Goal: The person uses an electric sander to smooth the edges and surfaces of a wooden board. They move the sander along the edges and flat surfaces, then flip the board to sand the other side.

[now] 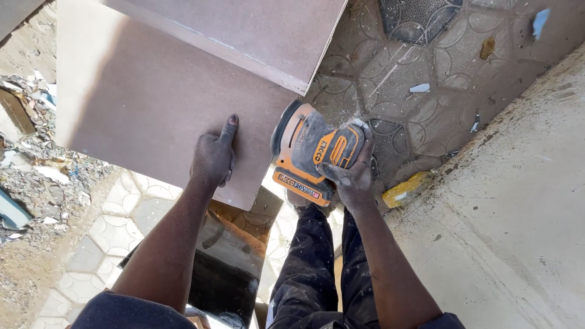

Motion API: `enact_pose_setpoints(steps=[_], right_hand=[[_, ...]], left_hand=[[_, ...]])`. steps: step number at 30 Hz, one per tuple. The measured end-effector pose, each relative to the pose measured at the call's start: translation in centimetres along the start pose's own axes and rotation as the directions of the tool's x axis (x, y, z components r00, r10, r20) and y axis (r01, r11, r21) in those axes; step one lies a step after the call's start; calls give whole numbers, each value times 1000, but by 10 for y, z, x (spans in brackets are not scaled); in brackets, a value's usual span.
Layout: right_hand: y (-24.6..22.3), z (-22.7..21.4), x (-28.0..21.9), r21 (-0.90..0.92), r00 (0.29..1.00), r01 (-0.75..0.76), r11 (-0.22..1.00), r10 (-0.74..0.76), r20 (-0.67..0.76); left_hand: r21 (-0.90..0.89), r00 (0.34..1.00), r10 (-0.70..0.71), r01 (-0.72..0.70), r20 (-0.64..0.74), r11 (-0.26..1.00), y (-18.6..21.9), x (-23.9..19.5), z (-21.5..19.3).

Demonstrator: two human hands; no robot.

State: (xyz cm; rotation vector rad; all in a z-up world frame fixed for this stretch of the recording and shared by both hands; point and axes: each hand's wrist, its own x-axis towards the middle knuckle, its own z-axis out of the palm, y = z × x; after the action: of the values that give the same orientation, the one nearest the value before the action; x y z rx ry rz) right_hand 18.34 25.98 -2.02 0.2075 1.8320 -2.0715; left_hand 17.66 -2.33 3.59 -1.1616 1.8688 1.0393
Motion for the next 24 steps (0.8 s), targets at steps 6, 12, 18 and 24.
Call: enact_pose_setpoints(steps=[6,12,18,24], right_hand=[[29,12,-30,140,989,-137,981,144,-40],[44,49,-114,164,944,-311,936,324,-61],[38,29,-71,57,982,-155,986,161,-102],[14,-8,8,-57,997,-70,996,69,-21]], left_hand=[[-37,1000,4,-5,-14,999,-5,4,1],[-82,1000,12,-14,-25,997,-14,9,1],[-110,999,19,-22,-28,994,-17,12,3],[-80,999,30,-33,-37,996,-6,7,5]])
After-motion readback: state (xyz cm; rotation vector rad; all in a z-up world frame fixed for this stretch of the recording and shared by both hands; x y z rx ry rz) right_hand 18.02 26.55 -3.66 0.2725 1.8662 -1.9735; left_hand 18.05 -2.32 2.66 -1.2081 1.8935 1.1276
